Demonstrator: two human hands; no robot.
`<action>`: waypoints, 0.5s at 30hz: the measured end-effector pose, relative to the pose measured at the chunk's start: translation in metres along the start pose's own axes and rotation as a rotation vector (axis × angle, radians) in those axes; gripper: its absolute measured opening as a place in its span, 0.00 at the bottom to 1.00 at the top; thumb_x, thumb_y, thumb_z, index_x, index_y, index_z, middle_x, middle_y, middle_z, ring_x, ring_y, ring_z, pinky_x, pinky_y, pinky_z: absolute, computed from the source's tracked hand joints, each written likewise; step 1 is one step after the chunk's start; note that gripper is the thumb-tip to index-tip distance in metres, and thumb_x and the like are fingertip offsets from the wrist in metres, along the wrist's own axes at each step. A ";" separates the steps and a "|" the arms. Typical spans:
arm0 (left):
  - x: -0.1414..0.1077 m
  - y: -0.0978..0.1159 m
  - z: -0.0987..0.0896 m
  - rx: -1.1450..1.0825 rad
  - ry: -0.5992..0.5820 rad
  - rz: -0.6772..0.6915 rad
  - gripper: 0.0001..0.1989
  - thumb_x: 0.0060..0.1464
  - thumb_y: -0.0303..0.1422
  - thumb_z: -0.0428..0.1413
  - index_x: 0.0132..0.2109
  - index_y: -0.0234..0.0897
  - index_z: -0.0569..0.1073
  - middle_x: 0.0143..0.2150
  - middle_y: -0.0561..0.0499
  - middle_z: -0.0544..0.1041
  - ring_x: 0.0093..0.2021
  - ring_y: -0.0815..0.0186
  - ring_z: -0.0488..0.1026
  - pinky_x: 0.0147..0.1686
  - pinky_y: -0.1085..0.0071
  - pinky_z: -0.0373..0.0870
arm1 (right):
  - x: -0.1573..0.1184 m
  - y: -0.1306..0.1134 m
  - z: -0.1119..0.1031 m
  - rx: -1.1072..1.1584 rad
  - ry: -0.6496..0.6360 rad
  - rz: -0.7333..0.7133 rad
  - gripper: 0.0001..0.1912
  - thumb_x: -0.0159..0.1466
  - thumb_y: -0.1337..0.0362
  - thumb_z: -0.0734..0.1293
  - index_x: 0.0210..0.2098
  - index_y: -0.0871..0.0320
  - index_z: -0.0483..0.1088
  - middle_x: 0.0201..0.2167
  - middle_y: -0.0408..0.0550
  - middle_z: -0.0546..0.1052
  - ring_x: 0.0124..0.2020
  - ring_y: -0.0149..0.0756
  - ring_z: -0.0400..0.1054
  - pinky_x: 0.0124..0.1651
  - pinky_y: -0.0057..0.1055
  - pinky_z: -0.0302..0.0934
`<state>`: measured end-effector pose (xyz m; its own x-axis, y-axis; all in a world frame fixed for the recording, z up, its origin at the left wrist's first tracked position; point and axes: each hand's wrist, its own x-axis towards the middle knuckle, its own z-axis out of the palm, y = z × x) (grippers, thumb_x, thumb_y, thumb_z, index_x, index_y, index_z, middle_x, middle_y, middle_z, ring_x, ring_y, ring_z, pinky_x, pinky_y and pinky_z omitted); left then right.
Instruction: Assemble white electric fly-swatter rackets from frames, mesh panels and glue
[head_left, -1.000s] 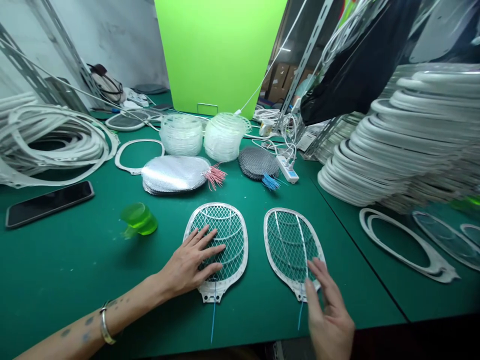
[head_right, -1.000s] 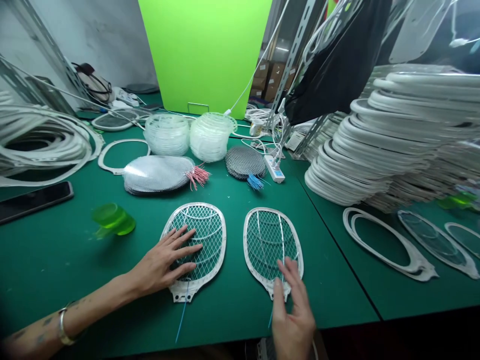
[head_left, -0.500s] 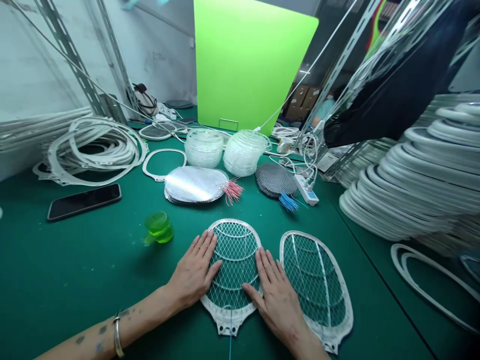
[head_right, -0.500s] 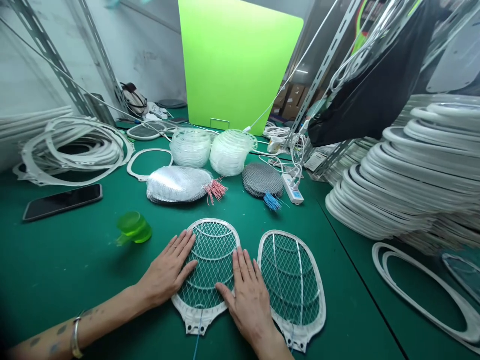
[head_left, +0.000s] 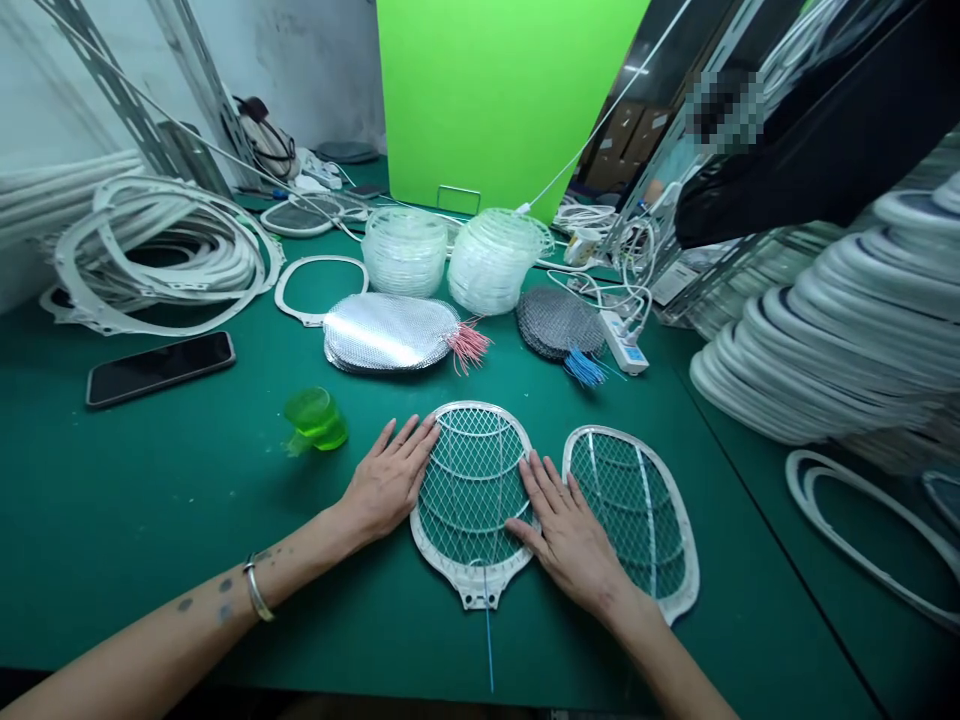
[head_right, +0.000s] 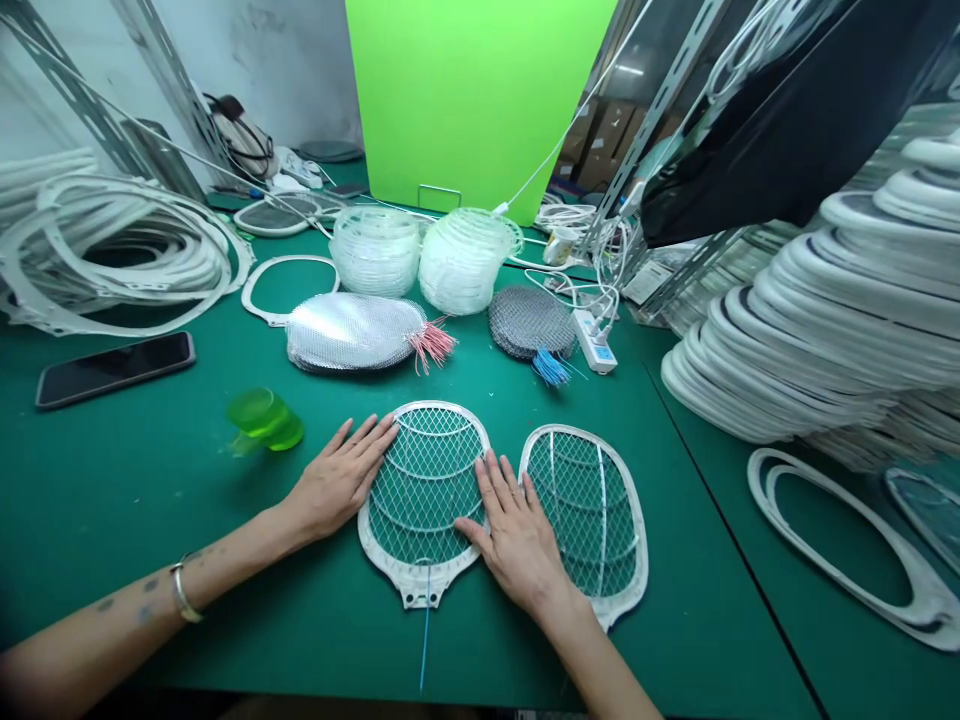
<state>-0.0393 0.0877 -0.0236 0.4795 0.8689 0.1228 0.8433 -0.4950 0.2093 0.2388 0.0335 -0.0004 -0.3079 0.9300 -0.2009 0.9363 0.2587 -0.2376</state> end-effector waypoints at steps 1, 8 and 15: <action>-0.001 0.001 0.001 0.003 0.006 -0.009 0.25 0.68 0.34 0.38 0.70 0.41 0.54 0.72 0.52 0.51 0.72 0.59 0.48 0.70 0.52 0.42 | 0.000 0.000 -0.001 0.000 -0.011 -0.002 0.39 0.69 0.40 0.50 0.71 0.54 0.35 0.72 0.45 0.38 0.72 0.41 0.30 0.71 0.50 0.32; -0.002 0.007 -0.011 -0.135 -0.038 -0.070 0.25 0.69 0.37 0.38 0.70 0.39 0.54 0.72 0.50 0.51 0.72 0.59 0.44 0.70 0.51 0.43 | -0.008 -0.002 -0.017 0.096 0.062 -0.063 0.38 0.69 0.45 0.55 0.71 0.51 0.35 0.72 0.43 0.37 0.72 0.44 0.23 0.70 0.54 0.25; 0.016 0.024 -0.084 -0.346 0.260 0.022 0.18 0.66 0.38 0.47 0.56 0.39 0.74 0.59 0.49 0.74 0.64 0.58 0.64 0.62 0.56 0.66 | 0.008 -0.010 -0.059 0.459 0.248 -0.046 0.18 0.66 0.48 0.63 0.50 0.46 0.76 0.55 0.46 0.76 0.65 0.52 0.58 0.65 0.58 0.48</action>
<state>-0.0319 0.0895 0.0653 0.3823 0.8502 0.3619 0.6815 -0.5239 0.5109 0.2372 0.0543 0.0566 -0.2454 0.9687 0.0371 0.7351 0.2109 -0.6443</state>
